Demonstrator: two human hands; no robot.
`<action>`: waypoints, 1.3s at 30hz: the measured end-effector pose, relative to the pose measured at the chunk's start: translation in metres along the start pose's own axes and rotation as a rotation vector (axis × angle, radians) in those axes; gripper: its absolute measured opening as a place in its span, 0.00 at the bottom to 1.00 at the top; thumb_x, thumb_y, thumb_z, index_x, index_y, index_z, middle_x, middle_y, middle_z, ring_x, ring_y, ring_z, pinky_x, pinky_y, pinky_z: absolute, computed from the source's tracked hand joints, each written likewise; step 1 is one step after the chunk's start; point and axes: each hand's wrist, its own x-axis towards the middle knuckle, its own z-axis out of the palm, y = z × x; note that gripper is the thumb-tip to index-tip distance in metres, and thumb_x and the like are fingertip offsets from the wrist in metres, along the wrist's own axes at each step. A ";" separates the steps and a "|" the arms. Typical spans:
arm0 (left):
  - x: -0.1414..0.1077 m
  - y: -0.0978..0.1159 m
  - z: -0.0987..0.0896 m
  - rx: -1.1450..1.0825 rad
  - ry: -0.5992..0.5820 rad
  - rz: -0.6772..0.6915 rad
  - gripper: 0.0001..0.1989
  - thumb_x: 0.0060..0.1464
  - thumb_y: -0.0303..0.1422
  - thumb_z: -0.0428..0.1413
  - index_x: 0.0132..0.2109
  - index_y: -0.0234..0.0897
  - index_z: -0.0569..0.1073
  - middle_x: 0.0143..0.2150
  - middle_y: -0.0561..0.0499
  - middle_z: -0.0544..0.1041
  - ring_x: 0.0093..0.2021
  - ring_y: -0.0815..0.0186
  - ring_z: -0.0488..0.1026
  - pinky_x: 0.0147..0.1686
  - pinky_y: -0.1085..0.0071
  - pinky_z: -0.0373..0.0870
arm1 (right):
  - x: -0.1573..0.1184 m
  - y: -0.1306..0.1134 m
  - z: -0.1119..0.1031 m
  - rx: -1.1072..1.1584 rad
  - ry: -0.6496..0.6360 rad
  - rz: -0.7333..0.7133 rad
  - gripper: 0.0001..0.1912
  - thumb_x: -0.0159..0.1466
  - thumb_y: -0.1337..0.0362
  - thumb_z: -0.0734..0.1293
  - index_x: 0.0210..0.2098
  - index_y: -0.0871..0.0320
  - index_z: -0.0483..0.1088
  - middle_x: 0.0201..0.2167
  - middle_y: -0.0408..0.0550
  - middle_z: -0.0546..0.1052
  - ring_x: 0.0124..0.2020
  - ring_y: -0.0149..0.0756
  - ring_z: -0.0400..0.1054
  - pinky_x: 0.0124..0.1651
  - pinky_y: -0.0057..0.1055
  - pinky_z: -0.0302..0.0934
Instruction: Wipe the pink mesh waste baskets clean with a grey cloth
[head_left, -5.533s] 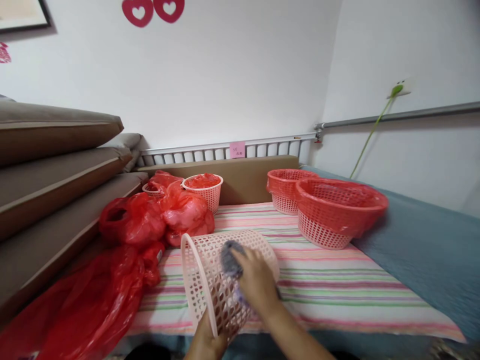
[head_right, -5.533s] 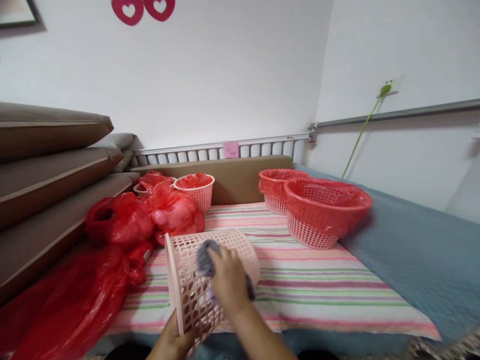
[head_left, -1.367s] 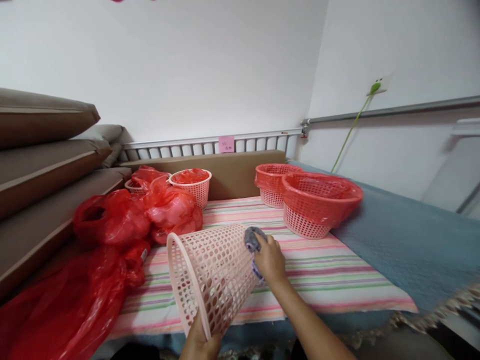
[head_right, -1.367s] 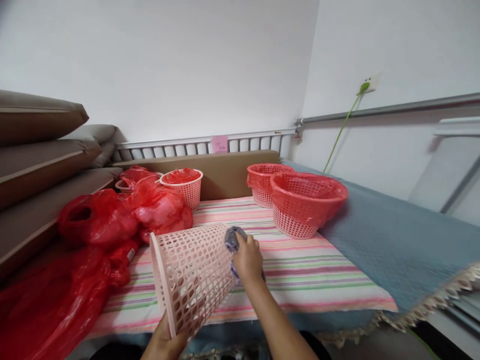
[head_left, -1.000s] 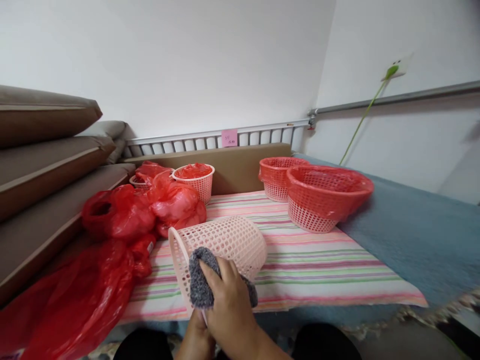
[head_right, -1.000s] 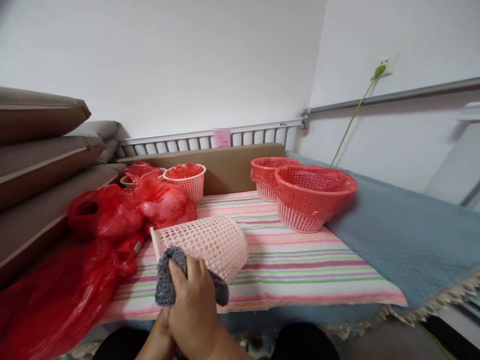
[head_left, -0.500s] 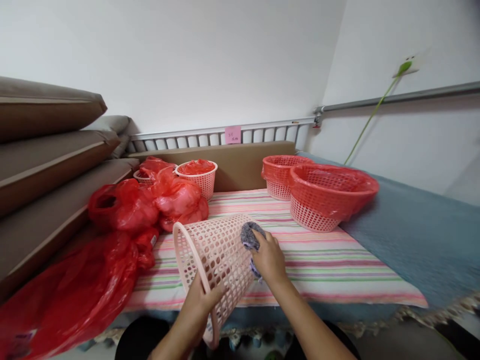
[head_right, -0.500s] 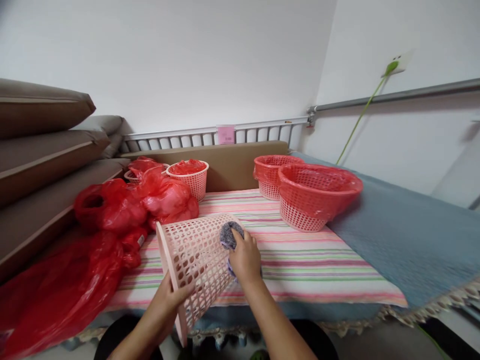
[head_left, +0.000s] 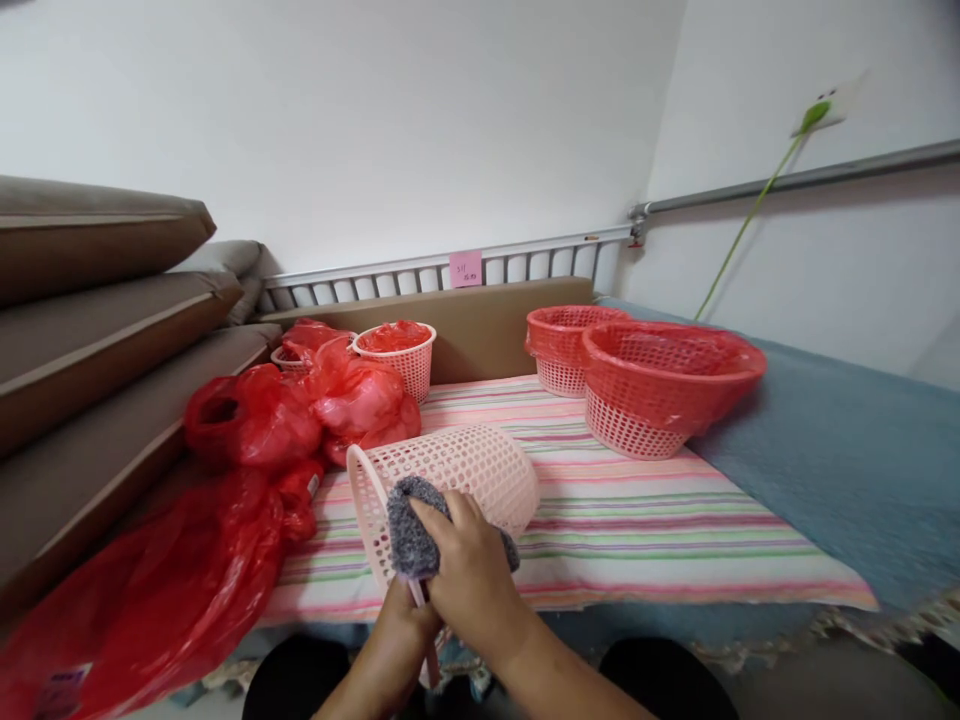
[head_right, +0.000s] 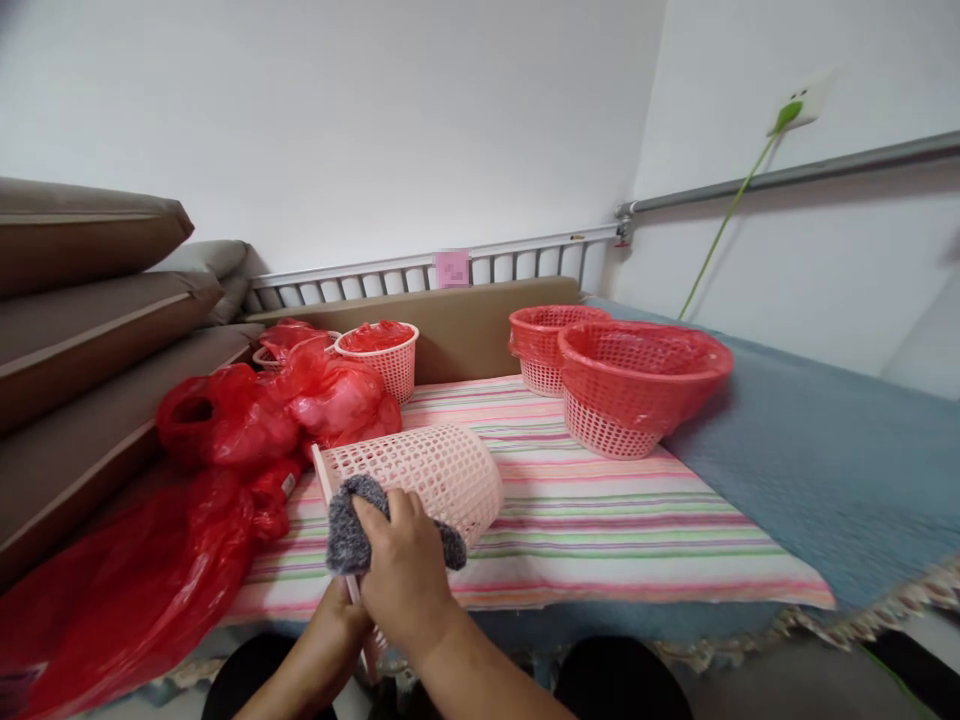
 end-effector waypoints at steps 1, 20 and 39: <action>-0.001 0.001 0.000 -0.011 -0.008 -0.004 0.29 0.39 0.24 0.62 0.53 0.36 0.72 0.50 0.43 0.78 0.57 0.47 0.67 0.57 0.56 0.63 | 0.001 0.006 -0.001 -0.034 -0.001 -0.003 0.34 0.50 0.75 0.63 0.56 0.48 0.65 0.46 0.50 0.68 0.47 0.41 0.61 0.50 0.35 0.58; -0.001 -0.022 -0.019 0.007 -0.075 -0.025 0.34 0.39 0.37 0.66 0.56 0.37 0.69 0.53 0.39 0.75 0.56 0.45 0.68 0.57 0.52 0.62 | 0.013 0.016 -0.004 -0.120 0.011 0.002 0.30 0.53 0.72 0.63 0.55 0.45 0.65 0.44 0.49 0.69 0.44 0.42 0.62 0.46 0.35 0.58; -0.001 -0.016 -0.009 0.014 -0.120 -0.004 0.34 0.44 0.41 0.65 0.58 0.39 0.67 0.57 0.38 0.71 0.57 0.48 0.67 0.59 0.54 0.59 | 0.059 0.078 -0.028 0.122 0.350 0.294 0.27 0.53 0.65 0.65 0.53 0.61 0.65 0.52 0.56 0.69 0.55 0.46 0.60 0.58 0.44 0.52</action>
